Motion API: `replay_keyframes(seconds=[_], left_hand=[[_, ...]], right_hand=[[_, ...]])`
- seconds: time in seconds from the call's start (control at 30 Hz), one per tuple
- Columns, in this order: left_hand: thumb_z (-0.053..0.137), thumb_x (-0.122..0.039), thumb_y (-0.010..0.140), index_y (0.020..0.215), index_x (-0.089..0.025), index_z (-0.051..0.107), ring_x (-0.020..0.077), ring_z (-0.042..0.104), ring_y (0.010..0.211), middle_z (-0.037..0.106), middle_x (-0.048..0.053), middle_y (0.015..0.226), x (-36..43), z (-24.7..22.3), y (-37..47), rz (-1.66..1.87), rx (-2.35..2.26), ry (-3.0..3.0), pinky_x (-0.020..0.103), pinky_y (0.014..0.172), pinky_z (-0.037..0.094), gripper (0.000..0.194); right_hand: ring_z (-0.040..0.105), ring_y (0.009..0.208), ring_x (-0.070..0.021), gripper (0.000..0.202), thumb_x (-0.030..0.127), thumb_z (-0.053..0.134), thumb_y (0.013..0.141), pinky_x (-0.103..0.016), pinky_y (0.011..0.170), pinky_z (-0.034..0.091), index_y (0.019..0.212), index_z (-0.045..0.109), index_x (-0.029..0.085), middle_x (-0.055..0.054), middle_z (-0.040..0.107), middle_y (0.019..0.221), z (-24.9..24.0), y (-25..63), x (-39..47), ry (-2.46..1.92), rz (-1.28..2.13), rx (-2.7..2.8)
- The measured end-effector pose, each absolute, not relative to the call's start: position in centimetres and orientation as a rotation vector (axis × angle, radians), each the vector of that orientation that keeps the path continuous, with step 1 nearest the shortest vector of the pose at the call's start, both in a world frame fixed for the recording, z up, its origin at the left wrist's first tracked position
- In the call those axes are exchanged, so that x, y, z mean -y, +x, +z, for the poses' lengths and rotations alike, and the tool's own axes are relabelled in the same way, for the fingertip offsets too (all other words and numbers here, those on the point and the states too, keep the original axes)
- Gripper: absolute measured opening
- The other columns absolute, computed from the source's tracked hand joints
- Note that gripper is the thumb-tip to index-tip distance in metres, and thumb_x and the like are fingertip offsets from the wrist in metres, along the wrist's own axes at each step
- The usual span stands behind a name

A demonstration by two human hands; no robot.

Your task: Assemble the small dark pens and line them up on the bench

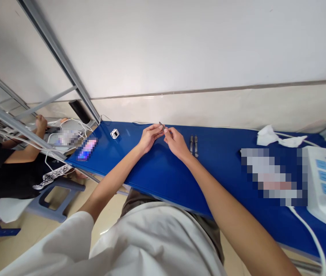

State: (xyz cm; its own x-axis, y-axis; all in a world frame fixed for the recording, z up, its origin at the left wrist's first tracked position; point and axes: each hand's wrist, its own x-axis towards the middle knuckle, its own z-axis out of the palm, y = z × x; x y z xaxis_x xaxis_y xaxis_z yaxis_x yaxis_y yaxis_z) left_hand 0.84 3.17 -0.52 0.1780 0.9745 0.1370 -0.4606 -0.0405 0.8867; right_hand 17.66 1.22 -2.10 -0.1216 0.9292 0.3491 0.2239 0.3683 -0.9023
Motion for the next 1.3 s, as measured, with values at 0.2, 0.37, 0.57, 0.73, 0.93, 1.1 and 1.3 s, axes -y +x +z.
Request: replay_keyframes(seconds=[0.2,0.37,0.57,0.73,0.93,1.1,1.3], left_hand=[[0.098,-0.043,0.077,0.098,-0.019,0.084,0.0248,0.078,0.108,0.083,0.011,0.113,-3.2,-0.6,0.8,1.306,-0.684,1.052,0.039,0.106,0.057,0.034],[0.099,-0.042,0.078,0.096,-0.018,0.084,0.0219,0.078,0.101,0.082,0.01,0.111,-3.0,-0.4,0.8,1.287,-0.666,1.032,0.039,0.107,0.056,0.033],[0.1,-0.04,0.077,0.094,-0.018,0.083,0.0225,0.077,0.104,0.082,0.009,0.109,-3.0,-0.4,0.8,1.304,-0.653,1.024,0.038,0.106,0.056,0.032],[0.1,-0.041,0.077,0.093,-0.018,0.082,0.0228,0.077,0.103,0.082,0.01,0.107,-3.1,-0.4,0.8,1.306,-0.673,1.021,0.038,0.104,0.055,0.033],[0.1,-0.043,0.078,0.085,-0.019,0.078,0.0184,0.074,0.09,0.081,0.008,0.104,-2.8,-0.2,0.7,1.283,-0.67,1.033,0.037,0.1,0.057,0.034],[0.1,-0.044,0.076,0.089,-0.02,0.08,0.0216,0.076,0.098,0.081,0.009,0.104,-2.8,-0.1,0.7,1.277,-0.681,1.034,0.039,0.105,0.057,0.034],[0.099,-0.042,0.077,0.091,-0.019,0.082,0.0228,0.077,0.103,0.082,0.009,0.106,-3.0,-0.3,0.8,1.304,-0.66,1.045,0.038,0.104,0.057,0.032]], right_hand=[[0.054,0.06,-0.0199,0.061,0.088,0.065,0.095,-0.032,0.053,0.042,0.101,0.055,0.029,-0.002,0.063,0.072,-2.3,17.6,-1.3,-1.035,0.846,1.584],[0.051,0.057,-0.0181,0.067,0.091,0.049,0.102,-0.031,0.051,0.039,0.092,0.061,0.026,-0.003,0.06,0.07,-2.0,17.7,-1.1,-1.041,0.892,1.618],[0.053,0.059,-0.0181,0.064,0.091,0.059,0.098,-0.031,0.054,0.04,0.096,0.056,0.027,-0.002,0.064,0.073,-2.4,17.7,-1.5,-1.04,0.861,1.594],[0.054,0.061,-0.0188,0.064,0.091,0.061,0.096,-0.031,0.055,0.04,0.095,0.054,0.028,-0.002,0.065,0.075,-2.6,17.7,-1.6,-1.026,0.836,1.618],[0.053,0.059,-0.0194,0.072,0.092,0.046,0.102,-0.033,0.053,0.04,0.092,0.066,0.024,-0.004,0.063,0.071,-1.8,17.7,-1.0,-1.05,0.843,1.663],[0.053,0.057,-0.0193,0.071,0.092,0.045,0.102,-0.033,0.051,0.039,0.084,0.059,0.025,-0.004,0.06,0.066,-1.6,17.7,-0.8,-1.068,0.86,1.644],[0.048,0.055,-0.0168,0.064,0.09,0.067,0.093,-0.031,0.05,0.036,0.1,0.055,0.028,0.0,0.062,0.071,-2.0,17.5,-1.0,-1.027,0.893,1.569]])
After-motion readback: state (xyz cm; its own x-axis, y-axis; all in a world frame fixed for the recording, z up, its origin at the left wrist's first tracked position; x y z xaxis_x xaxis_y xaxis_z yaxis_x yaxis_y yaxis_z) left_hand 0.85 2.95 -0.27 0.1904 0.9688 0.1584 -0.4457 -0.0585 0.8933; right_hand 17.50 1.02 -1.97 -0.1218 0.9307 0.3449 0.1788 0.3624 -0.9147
